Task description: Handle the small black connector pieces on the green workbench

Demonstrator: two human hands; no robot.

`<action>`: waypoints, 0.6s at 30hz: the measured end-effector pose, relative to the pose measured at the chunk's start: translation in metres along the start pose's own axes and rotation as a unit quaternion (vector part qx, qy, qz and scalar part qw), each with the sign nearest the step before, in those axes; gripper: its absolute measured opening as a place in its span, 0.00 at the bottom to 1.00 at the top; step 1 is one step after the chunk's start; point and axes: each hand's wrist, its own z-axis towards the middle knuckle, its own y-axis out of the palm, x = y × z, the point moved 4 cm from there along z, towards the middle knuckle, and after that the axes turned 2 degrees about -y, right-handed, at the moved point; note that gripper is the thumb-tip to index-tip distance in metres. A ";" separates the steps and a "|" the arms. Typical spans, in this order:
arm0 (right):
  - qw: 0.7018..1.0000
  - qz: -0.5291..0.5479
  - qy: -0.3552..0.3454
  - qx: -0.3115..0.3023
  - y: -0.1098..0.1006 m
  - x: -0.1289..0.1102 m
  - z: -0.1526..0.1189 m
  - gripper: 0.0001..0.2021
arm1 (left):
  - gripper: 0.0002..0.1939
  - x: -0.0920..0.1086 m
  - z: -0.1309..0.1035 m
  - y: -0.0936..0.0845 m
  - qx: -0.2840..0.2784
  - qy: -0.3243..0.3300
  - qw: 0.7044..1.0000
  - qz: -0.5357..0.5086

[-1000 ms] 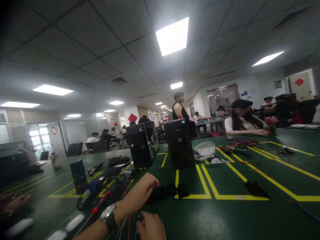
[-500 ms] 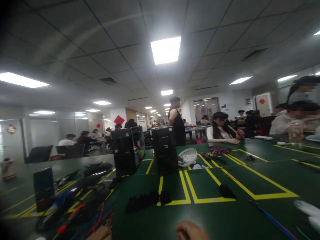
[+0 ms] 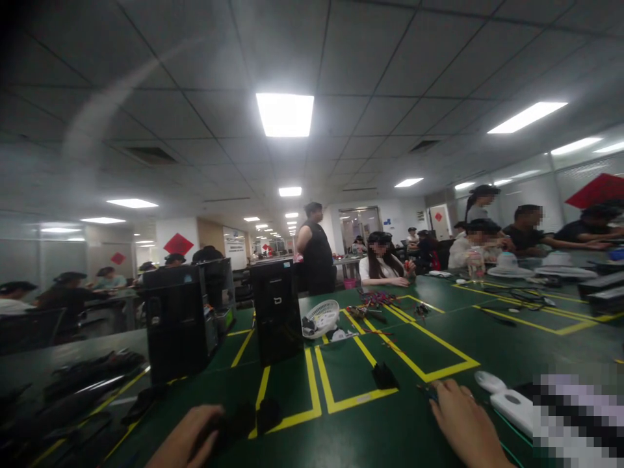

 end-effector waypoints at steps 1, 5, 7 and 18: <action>1.000 -0.012 0.007 0.000 0.004 0.003 0.005 0.18 | 0.16 0.024 0.012 0.014 -0.010 -0.006 1.000 -0.027; 0.999 0.010 0.027 -0.026 0.010 0.003 0.010 0.15 | 0.22 0.110 0.052 0.086 -0.066 0.018 0.991 -0.114; 0.999 0.023 0.033 -0.032 0.008 0.002 0.008 0.16 | 0.27 0.143 0.070 0.127 -0.085 0.052 0.984 -0.148; 0.997 -0.011 0.039 0.065 0.002 0.010 0.012 0.14 | 0.30 0.239 0.149 0.284 -0.147 0.050 0.971 -0.183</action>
